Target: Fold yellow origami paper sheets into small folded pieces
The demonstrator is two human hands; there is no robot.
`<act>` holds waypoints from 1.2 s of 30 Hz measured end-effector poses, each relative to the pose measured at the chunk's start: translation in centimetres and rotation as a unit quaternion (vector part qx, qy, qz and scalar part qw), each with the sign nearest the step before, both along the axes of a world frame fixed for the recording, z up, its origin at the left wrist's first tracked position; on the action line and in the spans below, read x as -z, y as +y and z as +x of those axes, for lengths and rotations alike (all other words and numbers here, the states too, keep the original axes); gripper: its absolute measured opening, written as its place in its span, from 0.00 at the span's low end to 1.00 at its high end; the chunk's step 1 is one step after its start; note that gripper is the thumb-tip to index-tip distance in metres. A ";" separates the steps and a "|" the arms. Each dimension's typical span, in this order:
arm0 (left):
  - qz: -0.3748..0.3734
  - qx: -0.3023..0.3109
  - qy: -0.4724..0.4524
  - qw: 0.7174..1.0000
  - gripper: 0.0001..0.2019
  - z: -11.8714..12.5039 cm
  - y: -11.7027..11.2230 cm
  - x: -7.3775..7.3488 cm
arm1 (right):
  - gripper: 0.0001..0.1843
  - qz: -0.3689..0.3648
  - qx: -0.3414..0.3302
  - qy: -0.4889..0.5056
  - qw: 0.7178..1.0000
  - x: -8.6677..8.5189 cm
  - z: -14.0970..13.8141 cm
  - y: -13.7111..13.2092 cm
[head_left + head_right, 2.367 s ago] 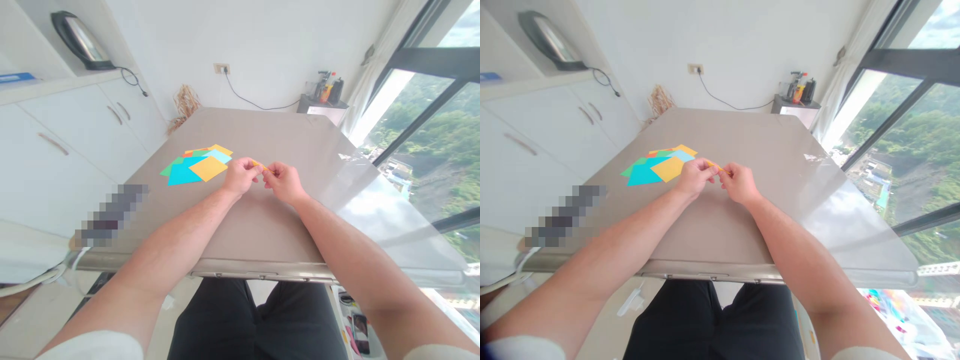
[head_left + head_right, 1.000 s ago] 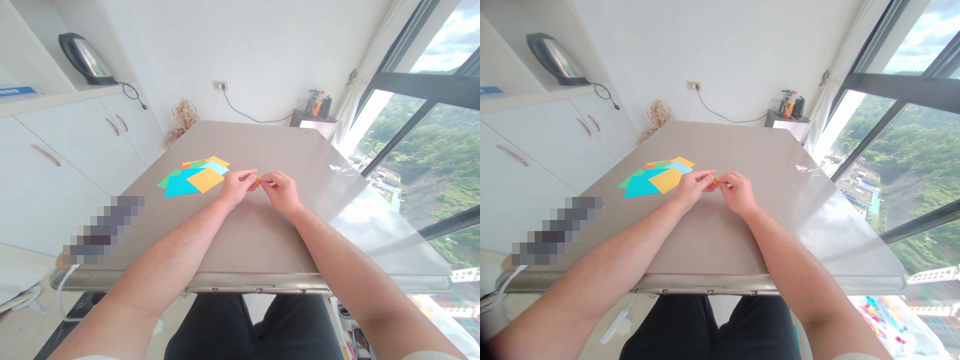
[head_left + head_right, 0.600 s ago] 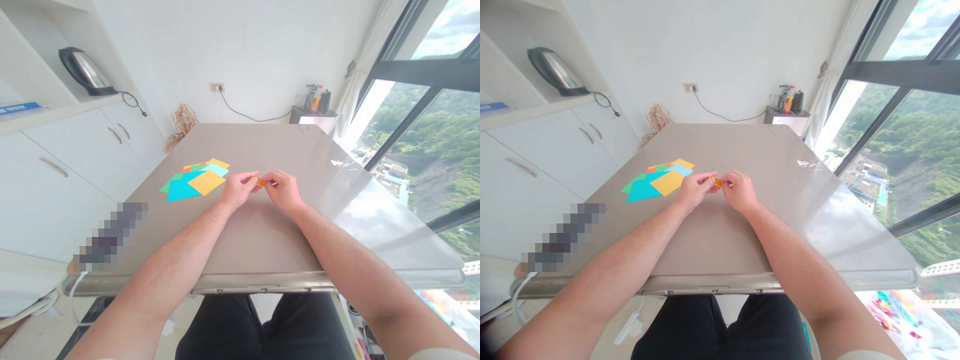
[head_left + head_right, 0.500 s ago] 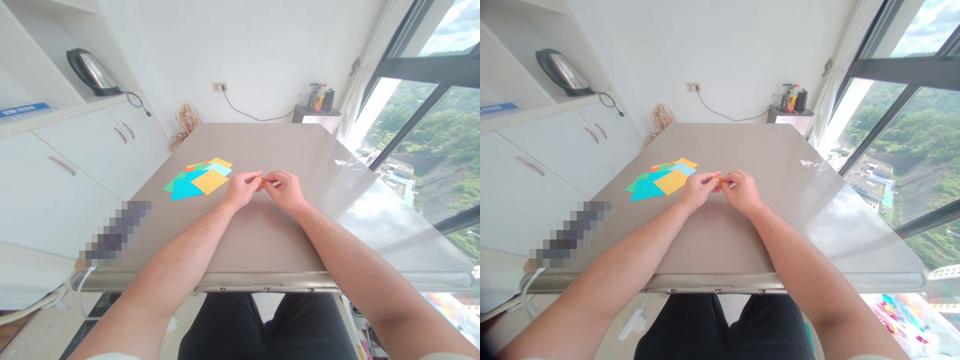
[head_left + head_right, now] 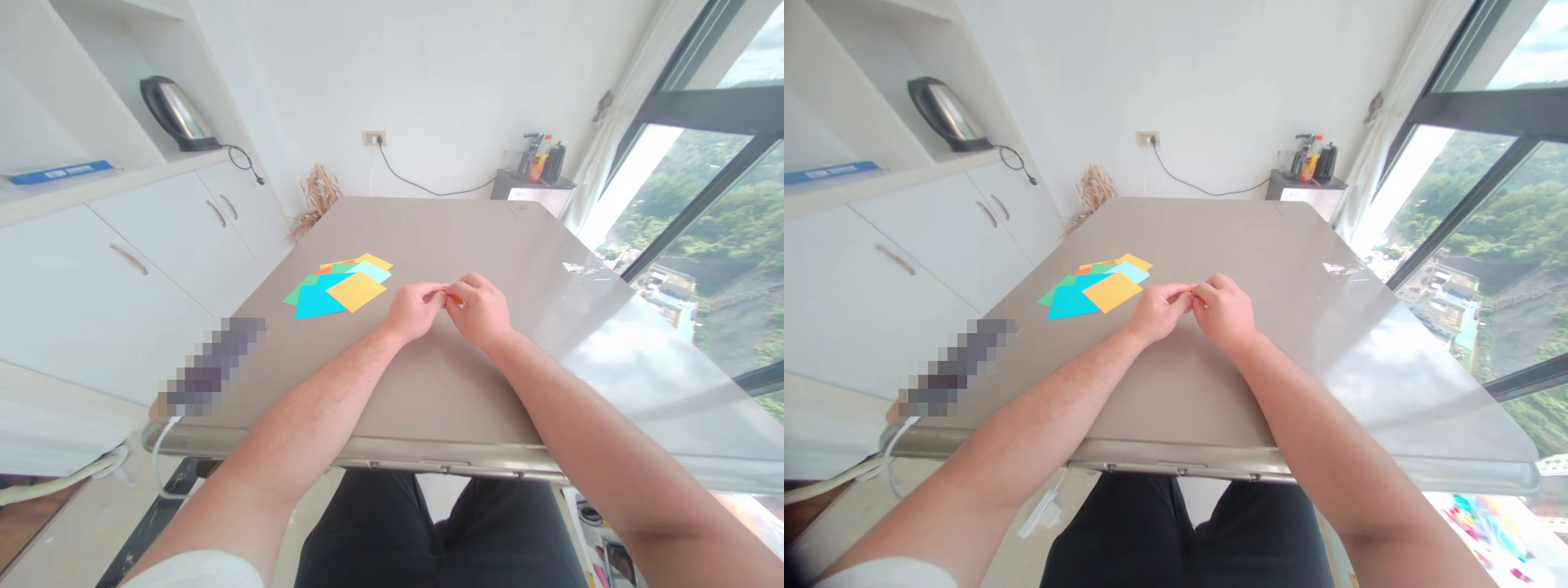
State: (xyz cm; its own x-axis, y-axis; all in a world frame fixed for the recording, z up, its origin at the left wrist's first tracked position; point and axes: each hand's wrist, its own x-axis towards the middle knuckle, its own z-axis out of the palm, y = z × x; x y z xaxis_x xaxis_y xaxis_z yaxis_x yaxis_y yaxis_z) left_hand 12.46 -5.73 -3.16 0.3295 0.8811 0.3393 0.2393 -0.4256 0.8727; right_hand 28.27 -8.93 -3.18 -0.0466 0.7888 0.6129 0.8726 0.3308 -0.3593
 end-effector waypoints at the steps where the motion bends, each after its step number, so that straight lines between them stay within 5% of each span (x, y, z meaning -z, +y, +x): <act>1: 0.003 -0.005 0.010 1.000 0.14 0.0 0.0 -0.1 | 0.14 -0.004 -0.002 -0.021 1.000 0.0 -0.1 0.0; 11: 0.005 -0.012 0.019 1.000 0.15 -0.1 0.1 -0.1 | 0.17 -0.035 0.055 -0.068 0.996 0.0 -0.7 -0.1; 19: -0.075 -0.031 -0.056 0.995 0.14 0.1 1.2 0.9 | 0.15 -0.077 0.068 -0.058 0.993 -0.6 -1.0 -0.2; 36: -0.141 -0.001 -0.127 0.982 0.12 0.6 0.4 0.4 | 0.17 -0.098 0.075 -0.048 0.991 -0.5 -0.9 -0.4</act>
